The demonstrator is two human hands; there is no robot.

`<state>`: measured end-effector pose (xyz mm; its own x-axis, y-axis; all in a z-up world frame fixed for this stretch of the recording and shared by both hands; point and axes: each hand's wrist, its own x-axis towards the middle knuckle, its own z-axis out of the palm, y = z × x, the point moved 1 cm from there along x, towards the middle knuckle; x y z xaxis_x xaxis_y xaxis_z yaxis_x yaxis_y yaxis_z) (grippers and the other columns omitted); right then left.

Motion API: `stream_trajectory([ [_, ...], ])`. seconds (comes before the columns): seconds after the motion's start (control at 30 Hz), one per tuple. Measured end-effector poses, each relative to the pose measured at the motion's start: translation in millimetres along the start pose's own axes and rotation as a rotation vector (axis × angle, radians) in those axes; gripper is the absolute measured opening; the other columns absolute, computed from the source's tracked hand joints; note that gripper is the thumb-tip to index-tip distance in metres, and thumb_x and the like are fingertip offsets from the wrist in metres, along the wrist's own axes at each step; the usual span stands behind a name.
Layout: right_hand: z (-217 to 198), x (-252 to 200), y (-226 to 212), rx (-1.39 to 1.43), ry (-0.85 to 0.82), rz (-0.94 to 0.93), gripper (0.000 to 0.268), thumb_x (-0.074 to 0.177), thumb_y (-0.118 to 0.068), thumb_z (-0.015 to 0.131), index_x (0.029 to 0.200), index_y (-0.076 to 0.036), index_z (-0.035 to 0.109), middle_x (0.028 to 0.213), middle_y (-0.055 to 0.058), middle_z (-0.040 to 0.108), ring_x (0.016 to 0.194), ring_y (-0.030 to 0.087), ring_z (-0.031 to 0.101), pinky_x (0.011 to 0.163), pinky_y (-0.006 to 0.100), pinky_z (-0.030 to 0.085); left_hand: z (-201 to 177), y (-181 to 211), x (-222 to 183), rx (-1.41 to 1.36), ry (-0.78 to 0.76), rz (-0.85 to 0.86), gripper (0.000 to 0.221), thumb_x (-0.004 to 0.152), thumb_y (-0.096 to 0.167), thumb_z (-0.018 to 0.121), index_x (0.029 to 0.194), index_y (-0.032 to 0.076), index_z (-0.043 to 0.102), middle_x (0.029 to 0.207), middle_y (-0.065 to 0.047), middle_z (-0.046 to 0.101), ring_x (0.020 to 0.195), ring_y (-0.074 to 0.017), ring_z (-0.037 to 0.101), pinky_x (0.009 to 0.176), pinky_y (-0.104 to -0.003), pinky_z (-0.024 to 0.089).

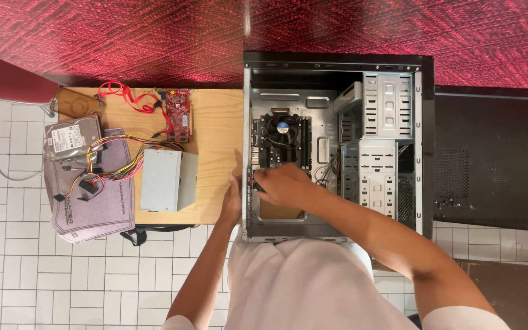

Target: Securing internal hardware components inside a desktop computer case using a screwdriver and manual pressure.

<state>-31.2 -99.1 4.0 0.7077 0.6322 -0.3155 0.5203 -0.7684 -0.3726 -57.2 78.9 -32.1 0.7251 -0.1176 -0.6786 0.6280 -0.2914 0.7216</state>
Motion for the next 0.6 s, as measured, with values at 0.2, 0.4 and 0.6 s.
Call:
stream_trajectory([
  [0.2,-23,2,-17,-0.002,-0.071,-0.016,0.060,0.099,-0.042,0.045,0.133,0.008,0.043,0.082,0.019,0.071,0.066,0.034,0.071,0.054,0.051,0.057,-12,-22,7,-0.153,0.072,0.188,0.085,0.104,0.061,0.005,0.150,0.004,0.049,0.145,-0.027,0.054,0.133,-0.0437,0.055,0.108,-0.051,0.049],
  [0.4,-13,8,-10,-0.043,-0.088,-0.024,0.058,0.102,-0.043,0.046,0.129,0.009,0.046,0.077,0.019,0.069,0.061,0.034,0.069,0.050,0.050,0.056,-6,-10,-24,-0.007,0.016,0.584,0.082,0.080,0.010,0.070,0.150,0.004,0.028,0.153,-0.022,0.042,0.133,-0.0428,0.051,0.103,-0.052,0.050],
  [0.6,-24,-2,-16,-0.124,-0.079,-0.010,0.057,0.103,-0.044,0.043,0.124,0.008,0.050,0.078,0.017,0.071,0.063,0.031,0.069,0.051,0.046,0.055,5,9,-32,0.375,0.150,0.541,0.066,0.078,0.012,0.078,0.135,0.017,0.046,0.161,-0.017,0.029,0.137,-0.0459,0.048,0.108,-0.054,0.052],
])
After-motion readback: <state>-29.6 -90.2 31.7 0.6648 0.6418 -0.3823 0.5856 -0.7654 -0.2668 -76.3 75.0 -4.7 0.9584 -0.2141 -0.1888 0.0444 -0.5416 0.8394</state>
